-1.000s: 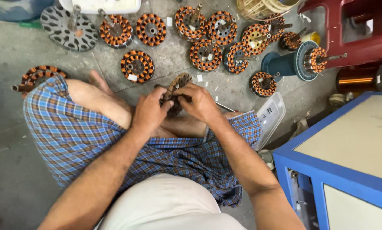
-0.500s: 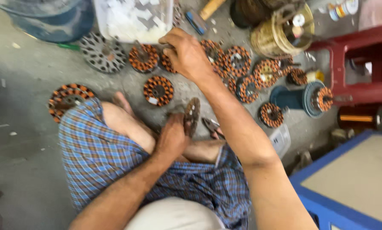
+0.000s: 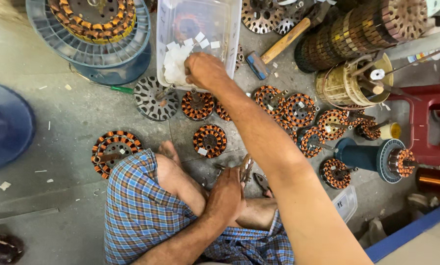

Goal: The person sits on the floor and inserts small white rectangular pieces into the slots of a motor stator. They use pliers to adjust the copper windings and a screwdriver to press the pieces into place. The person repeats this process for multiple stators.

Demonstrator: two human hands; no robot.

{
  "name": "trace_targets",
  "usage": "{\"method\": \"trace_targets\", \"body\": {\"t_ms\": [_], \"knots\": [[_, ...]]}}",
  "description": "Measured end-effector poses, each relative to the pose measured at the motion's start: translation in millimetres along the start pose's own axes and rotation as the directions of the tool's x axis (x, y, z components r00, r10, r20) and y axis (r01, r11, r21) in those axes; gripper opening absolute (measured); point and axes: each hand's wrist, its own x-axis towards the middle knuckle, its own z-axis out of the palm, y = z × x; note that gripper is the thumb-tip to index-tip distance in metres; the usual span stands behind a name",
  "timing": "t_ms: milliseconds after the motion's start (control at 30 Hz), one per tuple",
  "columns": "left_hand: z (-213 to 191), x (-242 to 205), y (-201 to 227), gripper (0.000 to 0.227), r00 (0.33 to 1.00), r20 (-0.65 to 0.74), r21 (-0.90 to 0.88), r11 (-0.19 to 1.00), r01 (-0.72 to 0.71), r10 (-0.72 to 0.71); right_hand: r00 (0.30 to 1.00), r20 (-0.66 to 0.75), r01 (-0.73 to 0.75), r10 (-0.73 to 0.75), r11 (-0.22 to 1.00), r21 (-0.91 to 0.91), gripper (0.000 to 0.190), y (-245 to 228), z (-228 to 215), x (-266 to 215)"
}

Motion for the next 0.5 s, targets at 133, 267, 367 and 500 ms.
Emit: {"method": "trace_targets", "body": {"t_ms": [133, 267, 367, 500], "knots": [[-0.9, 1.5, -0.4, 0.046, 0.998, -0.016, -0.054, 0.997, 0.056, -0.057, 0.975, -0.214, 0.075, -0.067, 0.997, 0.031, 0.011, 10.9, -8.6, -17.3], [-7.1, 2.7, 4.6, 0.048, 0.995, -0.095, -0.069, 0.998, 0.015, -0.022, 0.852, -0.511, 0.201, -0.110, 0.972, 0.126, 0.014, 3.4, -34.9, -63.7], [-16.8, 10.2, 2.5, 0.042, 0.953, -0.302, -0.171, 0.982, -0.075, 0.020, 0.758, -0.640, 0.304, -0.129, 0.937, 0.171, 0.012, 9.9, -45.0, -140.2], [-26.0, 8.4, -4.7, 0.031, 0.934, -0.036, -0.738, 0.639, 0.216, -0.356, 0.734, -0.670, 0.166, -0.111, 0.986, 0.018, 0.014, 6.6, -20.1, -277.5]]}}
